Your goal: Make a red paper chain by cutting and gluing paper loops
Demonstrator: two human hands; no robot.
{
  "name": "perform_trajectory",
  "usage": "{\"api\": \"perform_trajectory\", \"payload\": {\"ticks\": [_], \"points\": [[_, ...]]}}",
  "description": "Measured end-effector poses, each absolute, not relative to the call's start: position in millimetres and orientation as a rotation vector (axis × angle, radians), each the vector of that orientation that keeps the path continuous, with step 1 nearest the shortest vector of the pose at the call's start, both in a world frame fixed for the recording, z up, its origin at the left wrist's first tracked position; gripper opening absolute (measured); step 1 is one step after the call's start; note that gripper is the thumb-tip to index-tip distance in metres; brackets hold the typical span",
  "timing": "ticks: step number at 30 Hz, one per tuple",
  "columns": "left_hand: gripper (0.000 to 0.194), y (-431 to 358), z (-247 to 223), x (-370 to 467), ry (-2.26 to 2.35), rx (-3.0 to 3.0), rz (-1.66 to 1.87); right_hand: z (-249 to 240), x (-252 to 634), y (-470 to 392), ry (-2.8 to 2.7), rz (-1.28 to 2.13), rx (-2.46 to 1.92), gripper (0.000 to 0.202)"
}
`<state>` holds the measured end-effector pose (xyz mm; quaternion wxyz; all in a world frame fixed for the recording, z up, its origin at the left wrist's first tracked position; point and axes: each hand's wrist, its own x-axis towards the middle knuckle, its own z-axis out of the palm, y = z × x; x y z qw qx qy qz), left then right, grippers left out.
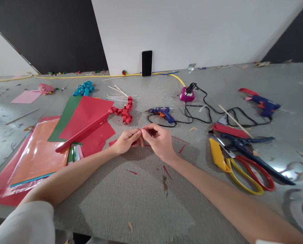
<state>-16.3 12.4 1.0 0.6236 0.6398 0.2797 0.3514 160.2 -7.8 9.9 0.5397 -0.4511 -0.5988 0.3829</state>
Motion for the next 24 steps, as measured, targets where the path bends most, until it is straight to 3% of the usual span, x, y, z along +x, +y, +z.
{"api": "perform_trajectory", "payload": {"ticks": [24], "points": [[0.060, 14.6, -2.1, -15.8, 0.689, 1.483, 0.790, 11.6, 162.3, -8.0, -1.440, 0.864, -1.089, 0.022]]}}
